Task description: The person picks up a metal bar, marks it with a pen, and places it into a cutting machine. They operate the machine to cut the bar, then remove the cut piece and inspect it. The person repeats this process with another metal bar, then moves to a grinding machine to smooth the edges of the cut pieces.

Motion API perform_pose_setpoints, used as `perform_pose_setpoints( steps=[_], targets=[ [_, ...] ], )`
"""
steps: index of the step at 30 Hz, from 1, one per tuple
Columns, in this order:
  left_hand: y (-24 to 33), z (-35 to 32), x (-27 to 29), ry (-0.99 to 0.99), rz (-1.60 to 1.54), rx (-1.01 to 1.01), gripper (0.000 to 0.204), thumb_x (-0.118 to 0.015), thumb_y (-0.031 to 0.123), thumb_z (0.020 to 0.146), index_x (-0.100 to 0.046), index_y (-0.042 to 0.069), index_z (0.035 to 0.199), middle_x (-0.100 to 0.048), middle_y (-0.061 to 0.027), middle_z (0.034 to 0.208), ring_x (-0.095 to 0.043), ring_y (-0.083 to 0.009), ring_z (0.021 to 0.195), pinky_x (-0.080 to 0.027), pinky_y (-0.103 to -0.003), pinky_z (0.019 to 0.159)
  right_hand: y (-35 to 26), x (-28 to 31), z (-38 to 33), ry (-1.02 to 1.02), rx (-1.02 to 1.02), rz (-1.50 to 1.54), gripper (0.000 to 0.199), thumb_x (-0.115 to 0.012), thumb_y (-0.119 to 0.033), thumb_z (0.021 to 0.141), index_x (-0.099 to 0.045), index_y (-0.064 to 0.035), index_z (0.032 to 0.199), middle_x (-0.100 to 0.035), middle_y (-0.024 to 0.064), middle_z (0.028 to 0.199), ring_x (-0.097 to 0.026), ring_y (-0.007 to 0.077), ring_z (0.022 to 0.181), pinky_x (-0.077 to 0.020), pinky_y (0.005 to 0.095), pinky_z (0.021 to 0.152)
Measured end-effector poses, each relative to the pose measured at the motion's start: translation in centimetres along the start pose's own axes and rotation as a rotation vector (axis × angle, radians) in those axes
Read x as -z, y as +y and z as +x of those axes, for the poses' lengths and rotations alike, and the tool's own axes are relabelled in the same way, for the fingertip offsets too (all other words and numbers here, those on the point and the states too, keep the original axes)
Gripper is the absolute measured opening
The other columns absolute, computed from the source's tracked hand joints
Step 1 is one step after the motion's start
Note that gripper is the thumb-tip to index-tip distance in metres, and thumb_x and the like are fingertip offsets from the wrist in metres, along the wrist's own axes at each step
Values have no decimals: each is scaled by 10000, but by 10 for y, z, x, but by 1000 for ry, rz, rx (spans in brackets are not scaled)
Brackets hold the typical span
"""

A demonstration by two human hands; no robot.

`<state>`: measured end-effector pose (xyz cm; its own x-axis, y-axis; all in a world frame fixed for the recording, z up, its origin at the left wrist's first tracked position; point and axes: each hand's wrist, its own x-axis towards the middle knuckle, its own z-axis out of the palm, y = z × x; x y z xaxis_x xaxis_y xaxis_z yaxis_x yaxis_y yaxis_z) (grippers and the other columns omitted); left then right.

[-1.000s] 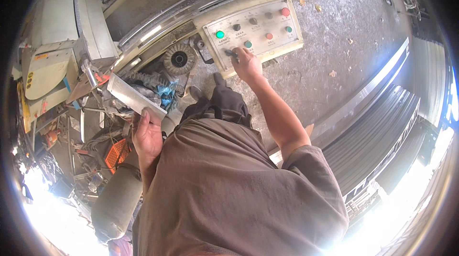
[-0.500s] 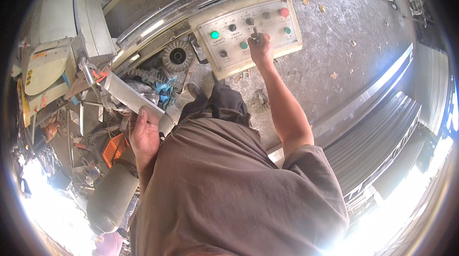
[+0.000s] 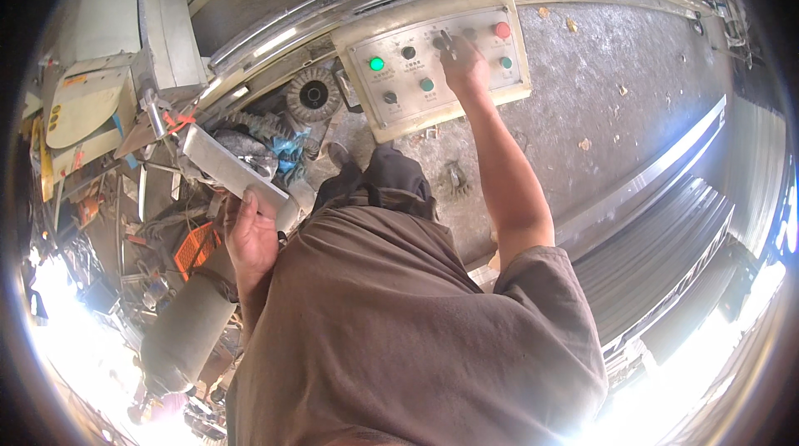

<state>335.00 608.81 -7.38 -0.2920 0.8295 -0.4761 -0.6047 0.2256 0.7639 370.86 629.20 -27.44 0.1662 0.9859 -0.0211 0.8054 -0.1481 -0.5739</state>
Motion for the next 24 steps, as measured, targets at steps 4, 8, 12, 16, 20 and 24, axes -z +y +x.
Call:
perform_pose_setpoints(
  steps=[4,8,12,16,20,24],
  targets=[
    [-8,3,18,-78,34,-21,409,-617,73,982,-531,39,1381,-614,-57,1312,-565,-181,1229,-417,-383,1102,8,-3,6,31,134,93,324,-717,-252,851,-703,-91,1132,-692,152,1069,-672,374,978,-543,441,845],
    [-6,-2,9,-38,-6,-23,394,-605,57,985,-532,32,1372,-613,-58,1316,-561,-177,1236,-404,-370,1111,13,0,9,-21,191,55,259,-686,-189,891,-707,-138,1143,-682,115,1097,-660,363,1011,-541,433,858],
    [-10,-3,16,-59,-35,-27,377,-594,50,991,-536,29,1362,-609,-56,1323,-554,-167,1239,-397,-360,1113,3,13,11,-103,250,-30,279,-624,-139,927,-699,-213,1185,-679,60,1190,-651,332,1065,-536,424,886],
    [-14,-3,26,-91,-42,-34,359,-584,52,998,-541,29,1354,-604,-55,1322,-555,-164,1233,-396,-358,1110,2,14,4,-37,221,43,319,-645,-154,906,-681,-204,1220,-675,70,1225,-655,326,1071,-535,423,890],
    [-13,-4,20,-94,-31,-45,353,-570,61,1006,-533,29,1356,-604,-63,1311,-555,-176,1235,-401,-368,1107,3,2,-7,28,-12,144,295,-678,-219,885,-702,-112,1159,-693,152,1160,-666,343,1043,-528,420,877],
    [-16,-4,23,-80,-31,-45,357,-557,64,1011,-521,32,1365,-602,-71,1311,-555,-192,1240,-404,-391,1109,12,-7,-23,-7,-170,237,301,-697,-258,877,-716,-52,1095,-717,197,1016,-685,364,949,-526,424,841]
  ],
)
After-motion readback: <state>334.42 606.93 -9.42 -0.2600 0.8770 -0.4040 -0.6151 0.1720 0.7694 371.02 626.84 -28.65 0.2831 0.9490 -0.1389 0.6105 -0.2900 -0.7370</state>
